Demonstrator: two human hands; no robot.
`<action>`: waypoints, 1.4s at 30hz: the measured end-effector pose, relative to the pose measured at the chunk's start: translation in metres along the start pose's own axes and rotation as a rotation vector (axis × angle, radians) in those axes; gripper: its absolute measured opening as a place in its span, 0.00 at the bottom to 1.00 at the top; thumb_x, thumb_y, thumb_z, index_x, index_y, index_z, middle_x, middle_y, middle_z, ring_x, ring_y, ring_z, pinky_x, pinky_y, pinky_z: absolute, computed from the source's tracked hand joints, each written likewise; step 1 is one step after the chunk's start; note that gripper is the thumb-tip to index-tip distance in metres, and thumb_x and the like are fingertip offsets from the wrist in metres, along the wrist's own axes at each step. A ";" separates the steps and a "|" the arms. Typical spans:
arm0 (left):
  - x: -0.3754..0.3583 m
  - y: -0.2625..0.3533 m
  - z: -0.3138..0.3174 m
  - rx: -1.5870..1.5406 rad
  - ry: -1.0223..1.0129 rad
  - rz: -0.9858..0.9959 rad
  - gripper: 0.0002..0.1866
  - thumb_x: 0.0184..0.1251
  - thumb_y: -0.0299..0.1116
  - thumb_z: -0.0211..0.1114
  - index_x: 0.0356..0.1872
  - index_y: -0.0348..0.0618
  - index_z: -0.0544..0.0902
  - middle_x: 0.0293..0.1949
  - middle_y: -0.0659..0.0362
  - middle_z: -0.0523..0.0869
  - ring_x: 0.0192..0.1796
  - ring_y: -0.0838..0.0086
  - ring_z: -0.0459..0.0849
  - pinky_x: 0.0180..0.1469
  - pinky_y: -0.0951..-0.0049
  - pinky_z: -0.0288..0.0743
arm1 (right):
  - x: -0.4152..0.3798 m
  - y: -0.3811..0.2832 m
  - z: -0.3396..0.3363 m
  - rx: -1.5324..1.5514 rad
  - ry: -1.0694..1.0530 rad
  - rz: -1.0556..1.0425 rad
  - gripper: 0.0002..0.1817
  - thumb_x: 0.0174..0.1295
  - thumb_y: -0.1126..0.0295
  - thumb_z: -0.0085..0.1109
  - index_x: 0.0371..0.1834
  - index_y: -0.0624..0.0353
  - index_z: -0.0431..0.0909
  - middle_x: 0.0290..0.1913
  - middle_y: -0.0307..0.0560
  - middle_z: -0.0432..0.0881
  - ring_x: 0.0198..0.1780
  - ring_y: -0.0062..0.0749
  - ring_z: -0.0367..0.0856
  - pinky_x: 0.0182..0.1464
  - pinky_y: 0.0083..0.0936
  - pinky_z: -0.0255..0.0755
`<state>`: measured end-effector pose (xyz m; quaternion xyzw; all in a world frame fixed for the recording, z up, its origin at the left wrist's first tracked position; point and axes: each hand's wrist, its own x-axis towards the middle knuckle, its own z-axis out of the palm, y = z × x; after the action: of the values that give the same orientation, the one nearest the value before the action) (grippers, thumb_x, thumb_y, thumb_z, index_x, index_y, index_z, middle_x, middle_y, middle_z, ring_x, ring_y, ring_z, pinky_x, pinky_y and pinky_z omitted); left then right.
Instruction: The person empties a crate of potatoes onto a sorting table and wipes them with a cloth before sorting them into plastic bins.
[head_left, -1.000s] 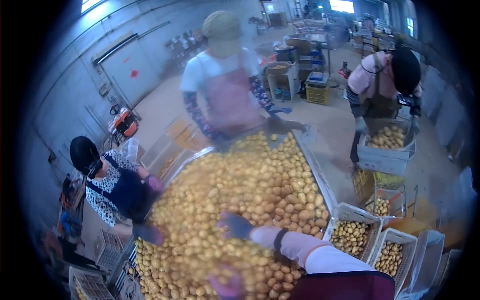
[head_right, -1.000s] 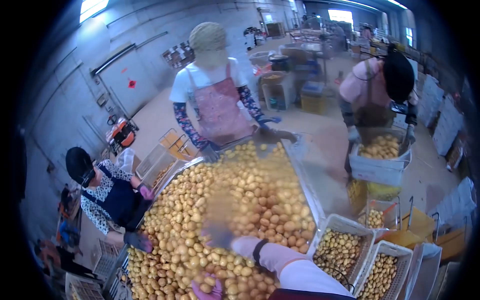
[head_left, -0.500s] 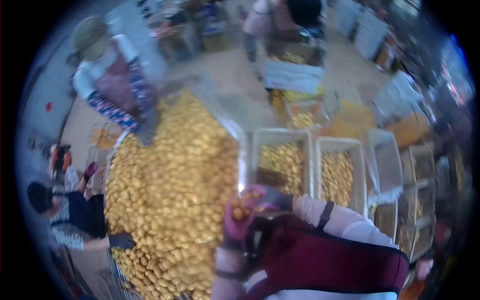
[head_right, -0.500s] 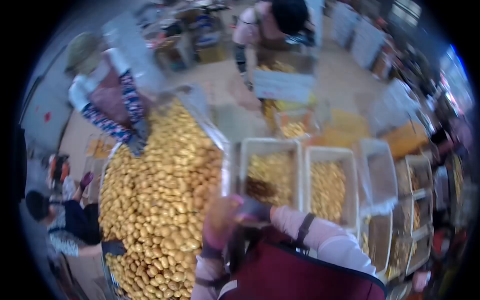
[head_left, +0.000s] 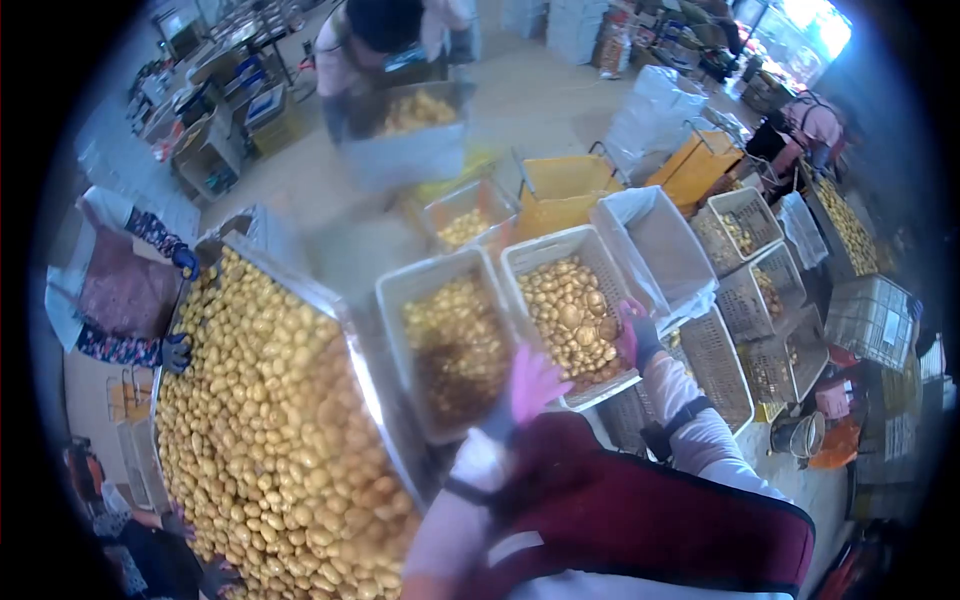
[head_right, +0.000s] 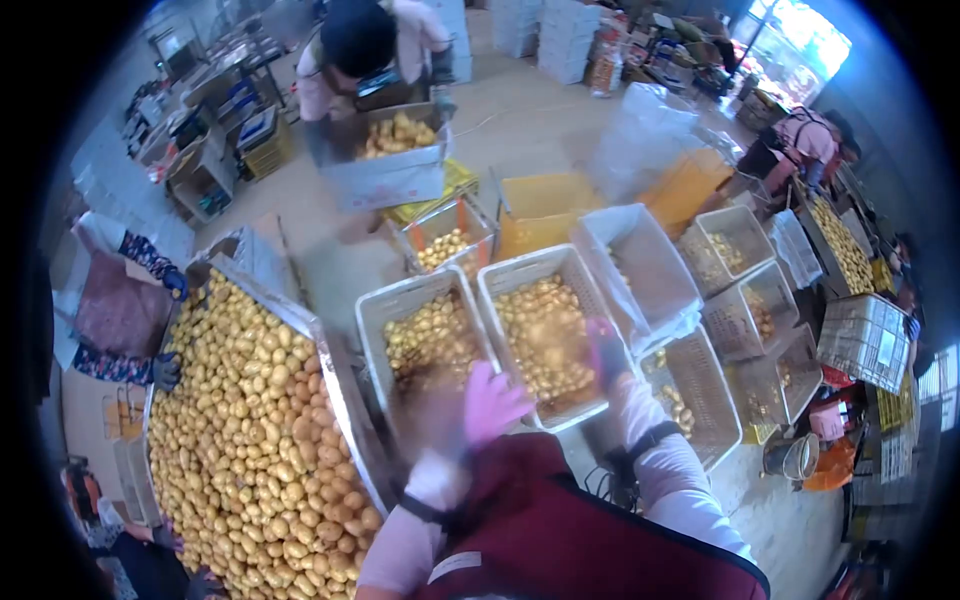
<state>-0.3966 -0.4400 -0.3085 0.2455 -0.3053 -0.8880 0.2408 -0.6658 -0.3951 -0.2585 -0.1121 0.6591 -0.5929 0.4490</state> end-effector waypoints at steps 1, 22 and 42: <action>-0.005 -0.010 -0.031 0.463 -0.040 0.104 0.37 0.82 0.50 0.49 0.82 0.54 0.41 0.79 0.50 0.54 0.75 0.51 0.63 0.72 0.39 0.65 | 0.014 0.006 -0.018 -0.090 0.125 0.057 0.29 0.73 0.47 0.57 0.68 0.52 0.67 0.58 0.50 0.76 0.51 0.37 0.81 0.50 0.33 0.82; -0.377 0.007 -0.104 1.794 1.667 0.035 0.36 0.76 0.53 0.52 0.75 0.36 0.65 0.75 0.48 0.67 0.79 0.49 0.59 0.79 0.43 0.46 | -0.084 -0.026 0.160 -0.466 -0.650 -0.526 0.36 0.55 0.65 0.77 0.68 0.60 0.73 0.60 0.48 0.79 0.59 0.36 0.79 0.62 0.28 0.73; -0.379 0.045 -0.085 1.395 1.681 -0.089 0.39 0.63 0.56 0.66 0.71 0.44 0.70 0.68 0.47 0.74 0.73 0.47 0.66 0.76 0.35 0.47 | -0.155 0.194 0.485 -1.086 -1.161 -1.453 0.40 0.63 0.45 0.59 0.76 0.50 0.65 0.76 0.65 0.56 0.73 0.72 0.55 0.72 0.67 0.48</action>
<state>-0.0452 -0.2884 -0.2278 0.8667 -0.4702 -0.0766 0.1479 -0.1509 -0.5666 -0.3072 -0.9254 0.2958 -0.2020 0.1237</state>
